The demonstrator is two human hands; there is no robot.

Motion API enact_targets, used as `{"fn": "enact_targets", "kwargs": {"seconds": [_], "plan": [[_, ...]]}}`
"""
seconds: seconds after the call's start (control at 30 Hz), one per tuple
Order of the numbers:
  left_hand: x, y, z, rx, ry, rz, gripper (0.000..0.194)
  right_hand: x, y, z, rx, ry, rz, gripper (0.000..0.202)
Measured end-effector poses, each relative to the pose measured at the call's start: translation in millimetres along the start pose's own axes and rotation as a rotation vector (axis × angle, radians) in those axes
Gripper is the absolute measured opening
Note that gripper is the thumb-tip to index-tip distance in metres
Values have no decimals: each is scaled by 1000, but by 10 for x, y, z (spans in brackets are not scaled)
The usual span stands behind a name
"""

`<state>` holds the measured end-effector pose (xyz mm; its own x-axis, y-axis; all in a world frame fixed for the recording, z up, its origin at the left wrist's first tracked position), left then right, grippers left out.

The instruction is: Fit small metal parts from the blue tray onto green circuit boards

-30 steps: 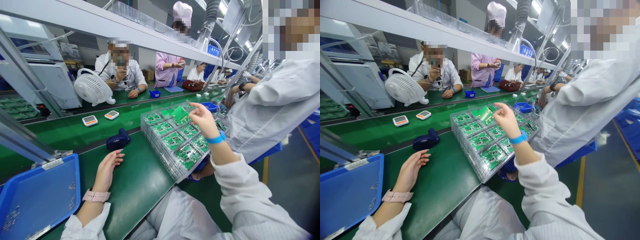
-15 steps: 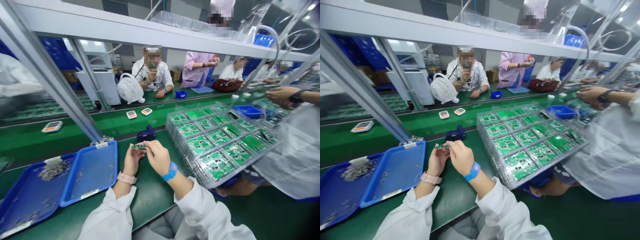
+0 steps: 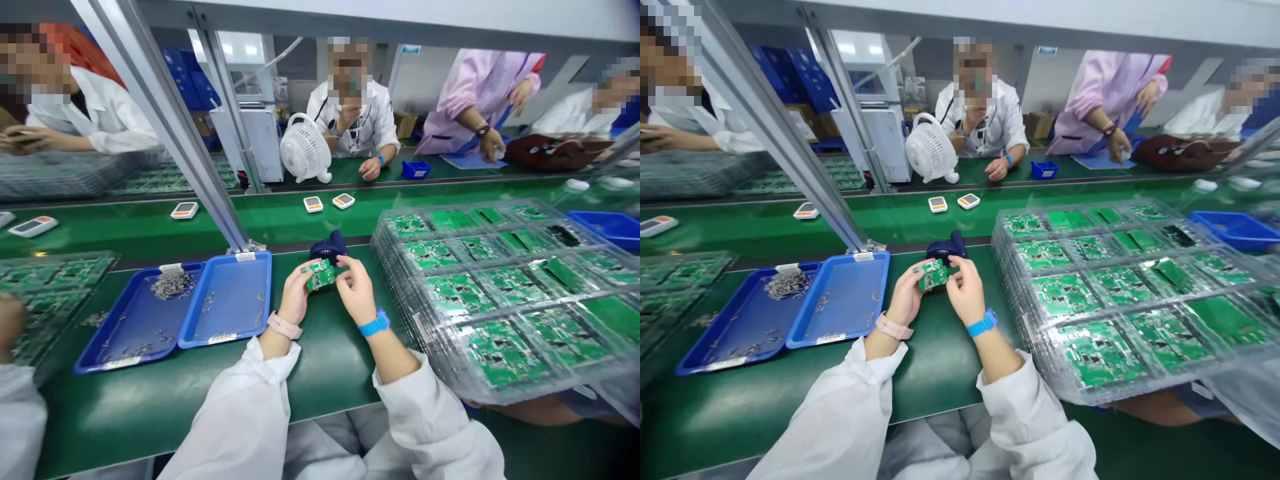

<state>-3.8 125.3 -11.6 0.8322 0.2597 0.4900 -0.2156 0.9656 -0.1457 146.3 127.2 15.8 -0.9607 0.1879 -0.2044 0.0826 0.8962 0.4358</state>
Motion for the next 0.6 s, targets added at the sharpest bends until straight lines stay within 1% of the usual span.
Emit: {"fn": "enact_targets", "kwargs": {"seconds": [0.03, 0.1, 0.17, 0.27, 0.33, 0.37, 0.4, 0.47, 0.5, 0.53, 0.57, 0.6], "plan": [[5, 0, -4, 7, 6, -14, 37, 13, 6, 71, 104, 44, -5, 40], [17, 0, -18, 23, 33, -55, 36, 68, 8, 210, 293, 147, -57, 39], [15, 8, -38, 46, 72, -80, 39, 119, 17, 317, 409, 228, -104, 39], [-2, 35, -97, 36, 158, -88, 44, 121, 52, 423, 456, 249, -72, 39], [-10, 59, -149, 7, 207, -90, 44, 98, 57, 449, 450, 196, -58, 39], [-11, 72, -172, -2, 221, -90, 42, 77, 55, 434, 423, 137, -50, 37], [-12, 87, -193, -3, 226, -86, 40, 49, 54, 389, 366, 53, -36, 36], [-17, 124, -232, 2, 222, -70, 36, -16, 58, 197, 165, -160, 34, 35], [-18, 145, -251, 2, 208, -67, 34, -31, 57, 58, 42, -257, 75, 34], [-20, 164, -266, 4, 183, -69, 32, -12, 53, -93, -77, -330, 88, 33], [-25, 182, -277, 8, 150, -76, 30, 50, 50, -243, -180, -374, 61, 31], [-35, 195, -281, 12, 115, -84, 29, 158, 45, -382, -265, -395, -8, 28]]}}
Point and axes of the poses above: each hand's wrist, its own y-axis towards the middle knuckle, its own x-axis out of the palm, z = x × y, the point moved 5 cm from there along y, towards the middle knuckle, and after that the axes turned 7 degrees about z, right-handed, at the moved point
